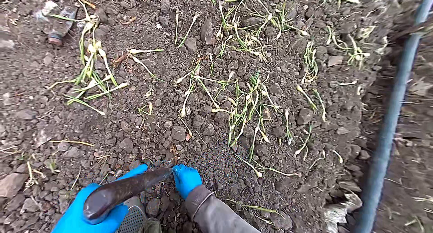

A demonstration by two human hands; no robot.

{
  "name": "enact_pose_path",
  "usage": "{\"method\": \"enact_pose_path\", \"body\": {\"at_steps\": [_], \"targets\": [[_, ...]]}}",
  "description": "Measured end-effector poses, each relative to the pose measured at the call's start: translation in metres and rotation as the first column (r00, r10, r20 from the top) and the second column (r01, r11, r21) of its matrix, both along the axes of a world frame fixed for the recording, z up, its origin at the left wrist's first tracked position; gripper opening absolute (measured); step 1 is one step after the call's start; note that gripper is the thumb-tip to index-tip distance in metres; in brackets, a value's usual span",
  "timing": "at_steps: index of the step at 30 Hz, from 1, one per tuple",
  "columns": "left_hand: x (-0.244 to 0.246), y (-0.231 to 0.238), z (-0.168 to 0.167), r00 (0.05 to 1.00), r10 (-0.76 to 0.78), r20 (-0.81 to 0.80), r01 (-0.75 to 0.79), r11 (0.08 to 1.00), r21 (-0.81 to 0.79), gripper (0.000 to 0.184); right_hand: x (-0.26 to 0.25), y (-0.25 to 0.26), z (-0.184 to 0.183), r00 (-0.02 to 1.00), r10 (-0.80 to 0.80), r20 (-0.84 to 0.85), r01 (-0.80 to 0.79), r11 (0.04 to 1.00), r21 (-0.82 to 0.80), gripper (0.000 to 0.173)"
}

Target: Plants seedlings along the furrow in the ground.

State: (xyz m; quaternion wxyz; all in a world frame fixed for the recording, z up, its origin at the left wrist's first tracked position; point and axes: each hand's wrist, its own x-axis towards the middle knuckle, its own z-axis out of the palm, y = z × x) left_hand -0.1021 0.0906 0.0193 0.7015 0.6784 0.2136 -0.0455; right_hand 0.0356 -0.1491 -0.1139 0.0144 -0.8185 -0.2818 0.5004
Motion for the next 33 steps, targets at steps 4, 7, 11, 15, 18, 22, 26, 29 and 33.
{"method": "enact_pose_path", "body": {"at_steps": [4, 7, 11, 15, 18, 22, 26, 29, 33], "targets": [[0.017, 0.022, 0.037, 0.963, -0.269, 0.006, 0.265, 0.953, 0.149, 0.052, 0.020, -0.017, 0.008, 0.945, -0.070, 0.318, -0.012, 0.968, 0.250, 0.042], [0.023, -0.008, -0.021, 0.975, -0.083, -0.207, 0.137, 0.956, 0.261, 0.055, 0.068, 0.006, 0.013, 0.843, -0.314, 0.436, 0.207, 0.939, 0.276, 0.040], [0.006, -0.022, -0.066, 0.961, 0.097, -0.260, -0.059, 0.987, 0.152, 0.022, 0.126, 0.058, 0.017, 0.890, -0.306, 0.339, 0.333, 0.943, -0.021, 0.043], [-0.007, -0.028, -0.068, 0.955, 0.180, -0.237, -0.167, 0.983, 0.075, 0.026, 0.133, 0.064, 0.014, 0.920, -0.208, 0.331, 0.241, 0.969, -0.061, 0.032], [-0.010, -0.022, -0.067, 0.955, 0.167, -0.245, -0.168, 0.986, 0.018, 0.023, 0.127, 0.053, 0.012, 0.939, -0.155, 0.307, 0.172, 0.985, -0.030, 0.034], [-0.012, -0.002, -0.051, 0.966, 0.194, -0.172, -0.191, 0.981, 0.035, 0.010, 0.124, 0.047, 0.010, 0.952, -0.175, 0.252, 0.190, 0.981, -0.034, 0.043], [-0.024, 0.041, -0.018, 0.961, 0.270, 0.055, -0.269, 0.963, -0.027, 0.038, 0.094, 0.028, 0.028, 0.912, -0.189, 0.365, 0.113, 0.969, 0.218, 0.041], [-0.020, 0.080, 0.021, 0.966, 0.121, 0.228, -0.108, 0.992, -0.070, 0.051, 0.059, 0.005, 0.026, 0.910, -0.085, 0.407, -0.102, 0.904, 0.415, 0.031], [0.022, 0.080, 0.043, 0.954, -0.144, 0.264, 0.134, 0.989, 0.055, 0.040, 0.043, 0.006, 0.039, 0.966, 0.095, 0.240, -0.156, 0.955, 0.252, 0.036]]}}
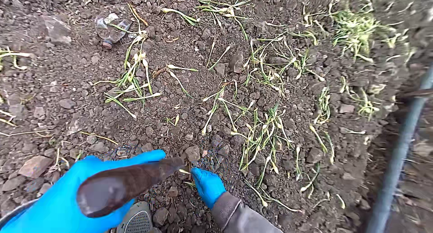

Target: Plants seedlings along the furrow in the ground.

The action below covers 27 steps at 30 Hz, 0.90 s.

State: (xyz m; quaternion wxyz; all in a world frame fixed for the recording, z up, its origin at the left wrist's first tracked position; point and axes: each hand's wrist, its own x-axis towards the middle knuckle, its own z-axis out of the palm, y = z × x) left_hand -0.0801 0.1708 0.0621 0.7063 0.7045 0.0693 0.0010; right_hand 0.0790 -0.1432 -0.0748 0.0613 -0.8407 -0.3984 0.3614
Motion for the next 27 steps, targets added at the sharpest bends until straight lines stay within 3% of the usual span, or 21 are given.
{"method": "enact_pose_path", "body": {"at_steps": [1, 3, 4, 6, 8, 10, 12, 14, 16, 18, 20, 21, 23, 25, 27], "targets": [[0.013, -0.016, -0.016, 0.991, 0.010, -0.137, -0.002, 0.998, 0.060, 0.040, -0.002, 0.004, 0.002, 1.000, 0.013, 0.015, -0.014, 1.000, 0.007, 0.035], [0.036, -0.051, -0.064, 0.859, -0.064, -0.508, 0.127, 0.988, 0.091, 0.028, -0.004, 0.014, 0.003, 0.996, 0.036, 0.085, -0.042, 0.997, 0.061, 0.033], [0.041, -0.065, -0.090, 0.789, -0.115, -0.603, 0.191, 0.980, 0.062, 0.029, -0.005, 0.023, 0.004, 0.993, 0.059, 0.098, -0.064, 0.997, 0.044, 0.032], [0.033, -0.075, -0.113, 0.740, -0.117, -0.662, 0.184, 0.982, 0.032, 0.042, -0.007, 0.050, 0.006, 0.991, 0.130, 0.027, -0.125, 0.985, -0.119, 0.034], [0.015, -0.076, -0.109, 0.750, -0.016, -0.662, 0.056, 0.998, 0.040, 0.024, -0.016, 0.075, -0.005, 0.981, 0.175, -0.084, -0.193, 0.926, -0.323, 0.034], [-0.006, -0.067, -0.094, 0.796, 0.147, -0.587, -0.123, 0.989, 0.080, 0.008, -0.027, 0.092, -0.026, 0.972, 0.186, -0.145, -0.231, 0.876, -0.423, 0.035], [-0.032, -0.049, -0.075, 0.890, 0.233, -0.392, -0.234, 0.971, 0.047, 0.029, -0.035, 0.097, -0.035, 0.964, 0.200, -0.176, -0.259, 0.856, -0.448, 0.036], [-0.051, -0.029, -0.054, 0.955, 0.201, -0.219, -0.206, 0.978, 0.000, 0.045, -0.032, 0.090, -0.032, 0.949, 0.252, -0.188, -0.305, 0.880, -0.365, 0.039], [-0.052, -0.021, -0.047, 0.950, 0.239, -0.201, -0.222, 0.970, 0.102, 0.051, -0.020, 0.077, -0.026, 0.955, 0.292, -0.039, -0.295, 0.943, -0.156, 0.042], [-0.043, -0.028, -0.063, 0.891, 0.334, -0.307, -0.254, 0.928, 0.272, 0.058, 0.001, 0.080, -0.030, 0.952, 0.167, 0.257, -0.203, 0.972, 0.120, 0.035], [-0.042, -0.033, -0.085, 0.840, 0.352, -0.413, -0.232, 0.921, 0.314, 0.058, 0.032, 0.113, -0.024, 0.940, -0.055, 0.338, 0.016, 0.993, 0.117, 0.039], [-0.045, -0.032, -0.091, 0.818, 0.372, -0.438, -0.268, 0.921, 0.281, 0.052, 0.049, 0.137, -0.018, 0.937, -0.169, 0.305, 0.172, 0.985, 0.015, 0.046], [-0.055, -0.030, -0.095, 0.740, 0.489, -0.463, -0.472, 0.867, 0.162, 0.018, 0.075, 0.176, -0.016, 0.917, -0.307, 0.255, 0.351, 0.925, -0.149, 0.048], [-0.071, -0.015, -0.089, 0.695, 0.566, -0.443, -0.642, 0.766, -0.027, 0.011, 0.084, 0.199, -0.017, 0.932, -0.243, 0.269, 0.300, 0.934, -0.195, 0.039], [-0.090, -0.001, -0.081, 0.745, 0.631, -0.218, -0.667, 0.714, -0.213, 0.022, 0.080, 0.201, -0.016, 0.943, -0.118, 0.312, 0.186, 0.962, -0.200, 0.036]]}}
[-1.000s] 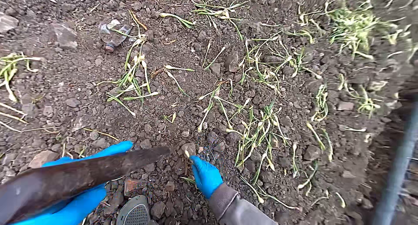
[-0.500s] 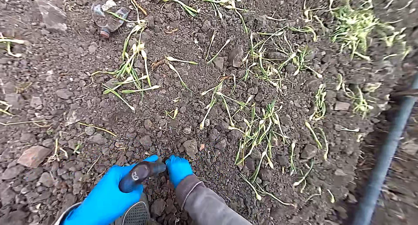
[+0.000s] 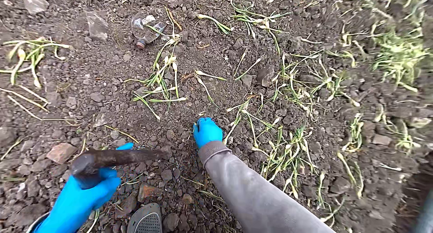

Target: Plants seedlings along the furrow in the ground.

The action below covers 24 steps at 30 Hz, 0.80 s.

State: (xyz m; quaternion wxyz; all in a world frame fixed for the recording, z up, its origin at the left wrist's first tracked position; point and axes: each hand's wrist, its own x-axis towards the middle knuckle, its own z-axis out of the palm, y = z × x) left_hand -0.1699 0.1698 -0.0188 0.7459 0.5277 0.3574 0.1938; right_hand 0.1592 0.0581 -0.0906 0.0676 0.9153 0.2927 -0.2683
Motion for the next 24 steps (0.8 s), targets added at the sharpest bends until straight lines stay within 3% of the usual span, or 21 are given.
{"method": "enact_pose_path", "body": {"at_steps": [2, 3, 4, 5, 7, 8, 9, 10, 12, 15, 17, 19, 21, 24], "targets": [[-0.009, 0.013, -0.005, 0.935, -0.080, 0.345, -0.019, 0.961, 0.276, 0.035, -0.010, -0.013, 0.004, 0.997, 0.073, 0.007, -0.073, 0.997, 0.011, 0.037], [0.002, 0.016, -0.004, 0.896, -0.129, 0.426, -0.064, 0.909, 0.411, 0.035, -0.017, -0.022, 0.007, 0.995, 0.098, -0.001, -0.098, 0.994, 0.038, 0.036], [0.014, 0.018, 0.009, 0.925, -0.179, 0.335, -0.007, 0.874, 0.486, 0.034, -0.024, -0.032, 0.010, 0.991, 0.135, -0.002, -0.134, 0.987, 0.086, 0.032], [0.026, 0.020, 0.032, 0.956, -0.287, 0.065, 0.225, 0.853, 0.471, 0.037, -0.030, -0.042, 0.011, 0.984, 0.178, -0.009, -0.174, 0.974, 0.148, 0.028], [0.057, 0.009, 0.027, 0.795, -0.477, -0.376, 0.585, 0.767, 0.263, 0.056, -0.044, -0.066, 0.007, 0.955, 0.295, 0.006, -0.281, 0.904, 0.323, 0.023], [0.067, -0.002, 0.004, 0.683, -0.569, -0.459, 0.692, 0.705, 0.156, 0.064, -0.051, -0.074, 0.004, 0.934, 0.357, 0.030, -0.338, 0.850, 0.405, 0.022], [0.070, -0.015, -0.017, 0.640, -0.603, -0.477, 0.728, 0.674, 0.126, 0.068, -0.059, -0.078, 0.003, 0.911, 0.411, 0.038, -0.382, 0.803, 0.457, 0.023], [0.067, -0.025, -0.029, 0.653, -0.591, -0.473, 0.716, 0.686, 0.131, 0.070, -0.067, -0.078, 0.003, 0.892, 0.451, 0.026, -0.409, 0.782, 0.471, 0.028], [0.051, -0.040, -0.040, 0.755, -0.499, -0.426, 0.594, 0.796, 0.120, 0.069, -0.085, -0.069, -0.002, 0.858, 0.514, -0.013, -0.467, 0.790, 0.398, 0.029], [0.022, -0.042, -0.035, 0.919, -0.232, -0.319, 0.275, 0.957, 0.095, 0.046, -0.117, -0.052, -0.026, 0.803, 0.585, -0.112, -0.560, 0.806, 0.191, 0.025], [0.003, -0.024, -0.018, 0.961, -0.132, -0.243, 0.180, 0.966, 0.186, 0.031, -0.129, -0.038, -0.036, 0.781, 0.597, -0.183, -0.588, 0.802, 0.108, 0.026], [-0.017, -0.003, 0.009, 0.972, -0.196, -0.133, 0.225, 0.939, 0.262, 0.042, -0.129, -0.031, -0.036, 0.729, 0.633, -0.258, -0.641, 0.765, 0.064, 0.030], [-0.019, 0.011, 0.031, 0.968, -0.231, -0.099, 0.250, 0.920, 0.303, 0.048, -0.121, -0.039, -0.031, 0.671, 0.693, -0.263, -0.678, 0.718, 0.159, 0.047], [0.000, 0.014, 0.005, 0.956, -0.146, -0.253, 0.223, 0.925, 0.309, 0.059, -0.093, -0.025, -0.022, 0.649, 0.754, 0.102, -0.708, 0.549, 0.444, 0.029]]}}
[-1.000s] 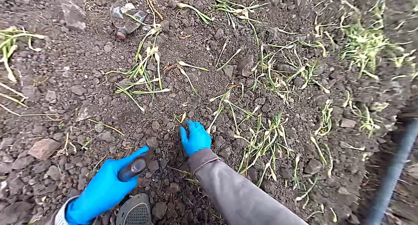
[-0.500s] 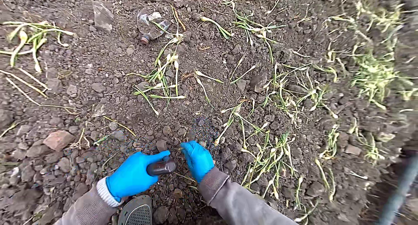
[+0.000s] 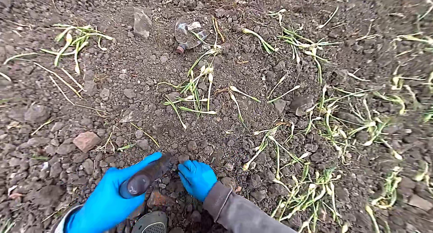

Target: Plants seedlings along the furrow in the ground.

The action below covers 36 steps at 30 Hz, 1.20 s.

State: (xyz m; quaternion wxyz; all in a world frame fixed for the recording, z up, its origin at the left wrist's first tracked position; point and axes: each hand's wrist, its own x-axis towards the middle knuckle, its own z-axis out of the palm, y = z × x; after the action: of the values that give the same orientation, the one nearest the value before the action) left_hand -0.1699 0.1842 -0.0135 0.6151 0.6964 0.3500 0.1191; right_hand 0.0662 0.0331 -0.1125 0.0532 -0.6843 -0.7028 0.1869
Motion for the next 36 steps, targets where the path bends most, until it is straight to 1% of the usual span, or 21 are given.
{"method": "enact_pose_path", "body": {"at_steps": [1, 2, 4, 5, 7, 9, 11, 13, 14, 15, 17, 20, 22, 24, 25, 27, 29, 31, 33, 34, 36], "targets": [[0.008, -0.005, -0.018, 0.996, 0.049, -0.075, -0.051, 0.999, -0.020, 0.058, 0.012, 0.019, 0.005, 1.000, -0.020, 0.005, 0.020, 0.998, 0.063, 0.025], [0.014, -0.011, -0.032, 0.989, 0.058, -0.132, -0.067, 0.996, -0.059, 0.056, 0.024, 0.044, 0.011, 0.999, -0.033, 0.033, 0.032, 0.998, 0.046, 0.032], [0.020, -0.016, -0.046, 0.982, 0.069, -0.177, -0.087, 0.991, -0.098, 0.057, 0.049, 0.107, 0.023, 0.987, 0.035, 0.155, -0.011, 0.988, -0.151, 0.057], [0.021, -0.019, -0.047, 0.980, 0.083, -0.180, -0.104, 0.989, -0.110, 0.056, 0.060, 0.137, 0.027, 0.969, 0.134, 0.208, -0.072, 0.957, -0.281, 0.062], [0.019, -0.026, -0.047, 0.981, 0.114, -0.156, -0.134, 0.983, -0.128, 0.055, 0.072, 0.173, 0.026, 0.918, 0.309, 0.248, -0.197, 0.899, -0.392, 0.045], [0.011, -0.026, -0.051, 0.986, 0.132, -0.096, -0.148, 0.972, -0.181, 0.049, 0.072, 0.186, 0.027, 0.888, 0.369, 0.276, -0.250, 0.889, -0.383, 0.034], [0.005, -0.022, -0.051, 0.970, 0.216, -0.110, -0.235, 0.950, -0.204, 0.034, 0.064, 0.173, 0.030, 0.919, 0.314, 0.238, -0.234, 0.921, -0.312, 0.032], [-0.005, -0.010, -0.041, 0.934, 0.333, -0.126, -0.353, 0.911, -0.211, 0.010, 0.050, 0.133, 0.023, 0.964, 0.190, 0.185, -0.175, 0.980, -0.096, 0.024], [-0.013, -0.001, -0.031, 0.932, 0.355, -0.081, -0.364, 0.904, -0.224, 0.009, 0.042, 0.107, 0.018, 0.980, 0.135, 0.145, -0.133, 0.991, -0.019, 0.025], [-0.021, 0.009, -0.017, 0.942, 0.336, 0.008, -0.324, 0.915, -0.240, 0.016, 0.035, 0.081, 0.014, 0.991, 0.096, 0.091, -0.093, 0.995, -0.036, 0.031], [-0.025, 0.036, 0.023, 0.969, 0.161, 0.185, -0.128, 0.975, -0.180, 0.041, 0.026, 0.040, 0.012, 1.000, 0.007, -0.024, -0.012, 0.971, -0.237, 0.043], [0.000, 0.061, 0.066, 0.977, -0.123, 0.171, 0.127, 0.992, -0.009, 0.040, 0.026, 0.012, 0.011, 0.984, -0.162, -0.071, 0.142, 0.961, -0.236, 0.029], [0.027, 0.051, 0.042, 0.983, -0.182, -0.037, 0.182, 0.983, 0.001, 0.053, 0.026, 0.014, 0.016, 0.978, -0.192, -0.077, 0.179, 0.972, -0.149, 0.026], [0.052, 0.031, -0.008, 0.929, -0.263, -0.261, 0.236, 0.963, -0.128, 0.062, 0.021, 0.027, 0.022, 0.984, -0.172, -0.050, 0.170, 0.985, -0.041, 0.023], [0.054, 0.023, -0.030, 0.918, -0.270, -0.290, 0.226, 0.958, -0.178, 0.063, 0.016, 0.037, 0.024, 0.988, -0.154, -0.030, 0.153, 0.987, -0.045, 0.022], [0.044, 0.011, -0.042, 0.950, -0.112, -0.292, 0.045, 0.973, -0.227, 0.044, 0.003, 0.060, 0.024, 0.993, -0.118, 0.014, 0.117, 0.949, -0.294, 0.025], [0.026, 0.005, -0.033, 0.955, 0.103, -0.280, -0.169, 0.960, -0.223, 0.006, -0.013, 0.079, 0.011, 0.997, -0.073, 0.041, 0.083, 0.809, -0.582, 0.029], [0.004, 0.012, -0.013, 0.961, 0.210, -0.178, -0.241, 0.955, -0.175, 0.008, -0.026, 0.084, -0.010, 0.998, -0.044, 0.044, 0.061, 0.753, -0.655, 0.030], [-0.014, 0.019, 0.005, 0.975, 0.219, -0.022, -0.220, 0.970, -0.101, 0.016, -0.027, 0.076, -0.014, 1.000, 0.000, -0.019, -0.012, 0.783, -0.622, 0.036], [-0.017, 0.020, 0.010, 0.975, 0.221, 0.018, -0.220, 0.973, -0.072, 0.020, -0.021, 0.066, -0.011, 0.998, 0.015, -0.053, -0.041, 0.851, -0.523, 0.040], [-0.011, 0.023, 0.004, 0.963, 0.268, -0.001, -0.268, 0.963, -0.017, 0.025, 0.004, 0.050, -0.013, 1.000, -0.013, 0.003, 0.014, 0.997, -0.071, 0.032]]}}
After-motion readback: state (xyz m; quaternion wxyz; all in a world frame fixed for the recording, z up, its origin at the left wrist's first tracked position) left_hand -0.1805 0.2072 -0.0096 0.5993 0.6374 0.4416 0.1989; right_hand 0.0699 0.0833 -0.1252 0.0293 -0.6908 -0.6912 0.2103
